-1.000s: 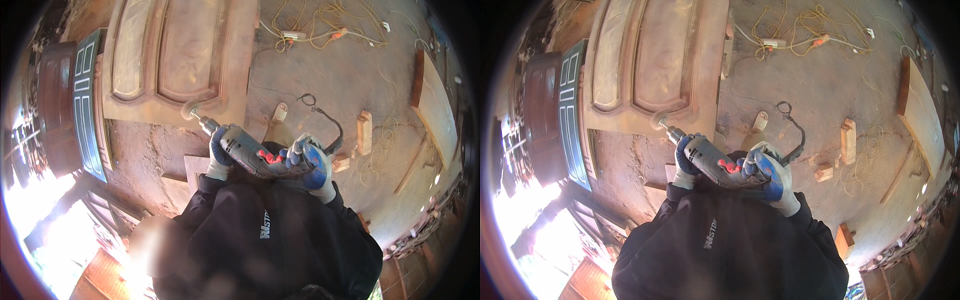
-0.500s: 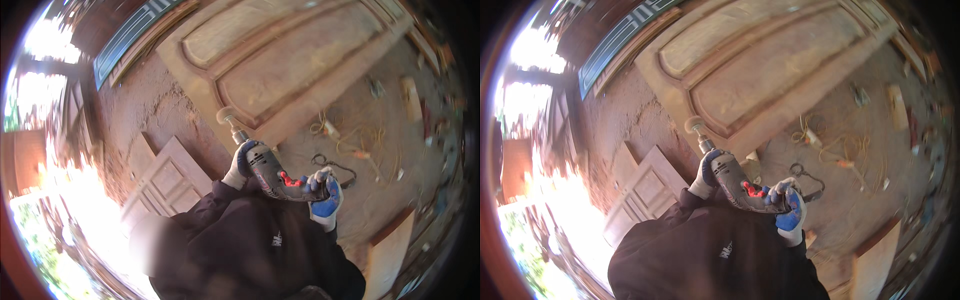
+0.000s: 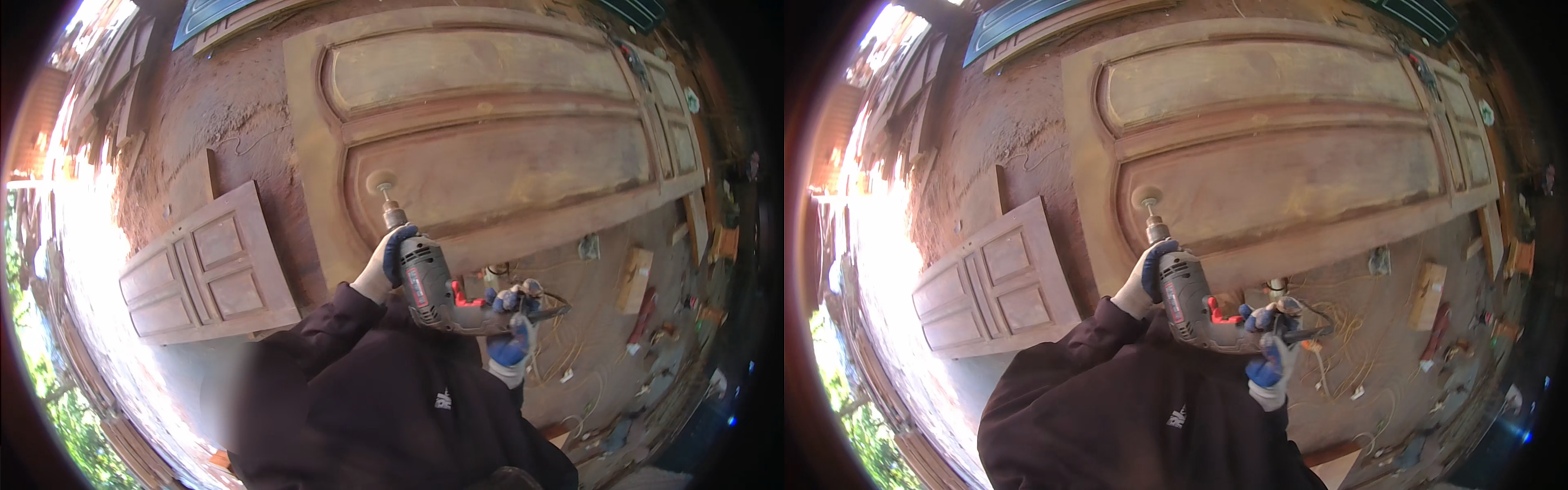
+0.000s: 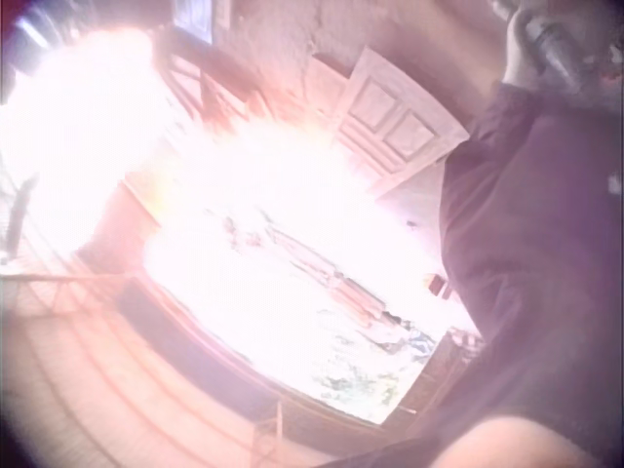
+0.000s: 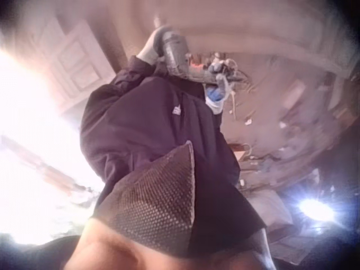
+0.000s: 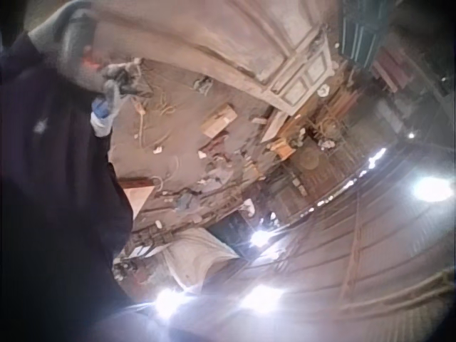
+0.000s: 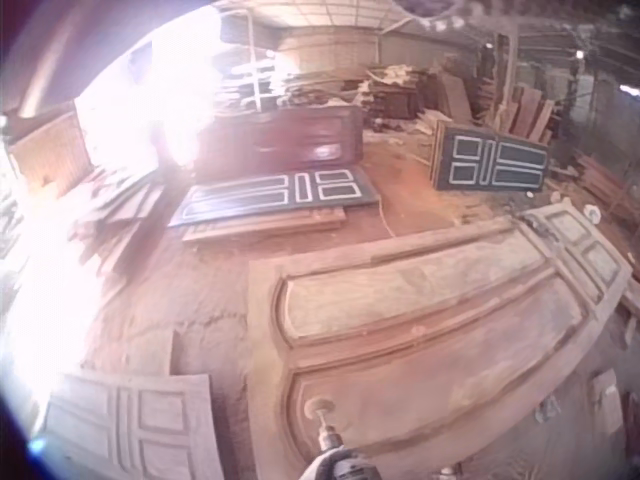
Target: The person uses a power sander to smooth the surface of a large wooden door lying flat on the floor. They move the sander across the panels and edges, focusing on different sections throughout the clip.
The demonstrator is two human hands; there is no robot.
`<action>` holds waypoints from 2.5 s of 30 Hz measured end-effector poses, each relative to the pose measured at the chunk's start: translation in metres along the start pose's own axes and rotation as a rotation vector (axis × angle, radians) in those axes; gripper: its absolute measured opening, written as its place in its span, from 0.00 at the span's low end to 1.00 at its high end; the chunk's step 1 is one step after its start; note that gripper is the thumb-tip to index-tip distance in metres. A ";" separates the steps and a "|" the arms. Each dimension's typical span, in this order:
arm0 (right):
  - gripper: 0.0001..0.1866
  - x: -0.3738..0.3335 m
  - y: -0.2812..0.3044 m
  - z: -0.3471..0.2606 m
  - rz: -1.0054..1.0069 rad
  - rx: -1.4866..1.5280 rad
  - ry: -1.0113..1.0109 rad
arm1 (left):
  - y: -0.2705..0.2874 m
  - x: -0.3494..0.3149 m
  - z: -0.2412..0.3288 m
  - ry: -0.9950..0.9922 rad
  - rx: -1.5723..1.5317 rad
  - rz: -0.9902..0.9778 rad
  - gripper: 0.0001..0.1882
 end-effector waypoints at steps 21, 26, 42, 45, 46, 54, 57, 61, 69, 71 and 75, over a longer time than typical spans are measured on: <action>0.10 0.264 -0.032 0.089 -0.134 0.200 0.049 | -0.068 0.138 0.242 -0.605 0.437 0.032 0.14; 0.08 0.301 -0.047 0.135 -0.154 0.057 0.085 | -0.048 0.175 0.290 -0.612 0.681 0.209 0.19; 0.06 0.301 -0.061 0.196 -0.017 0.017 0.075 | 0.007 0.194 0.319 -0.539 0.536 0.255 0.19; 0.06 0.301 -0.065 0.187 0.015 -0.024 0.147 | -0.012 0.203 0.316 -0.476 0.605 0.256 0.21; 0.07 0.297 -0.065 0.188 0.040 -0.034 0.156 | -0.011 0.199 0.313 -0.481 0.615 0.276 0.22; 0.07 0.255 -0.098 0.274 -0.105 -0.006 0.002 | 0.080 0.116 0.342 -0.612 0.343 0.339 0.19; 0.07 0.247 -0.114 0.287 -0.125 -0.110 -0.039 | 0.096 0.113 0.347 -0.553 0.254 0.297 0.14; 0.08 0.251 -0.097 0.269 -0.125 -0.067 0.036 | 0.080 0.125 0.343 -0.664 0.432 0.344 0.16; 0.03 0.259 -0.097 0.249 -0.056 -0.067 0.084 | 0.059 0.144 0.336 -0.597 0.449 0.308 0.18; 0.05 0.255 -0.102 0.264 -0.099 -0.009 0.055 | 0.075 0.138 0.339 -0.604 0.373 0.251 0.15; 0.05 0.253 -0.107 0.275 -0.090 0.003 -0.012 | 0.099 0.134 0.351 -0.563 0.342 0.308 0.19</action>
Point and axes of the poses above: each hand's wrist, its own x-axis towards the middle knuckle, its own y-axis out of the back of the hand, z = x × y, the point moved 3 cm from there along x, towards the middle knuckle, and after that the axes turned 13 degrees about x, right-handed, at the moved point
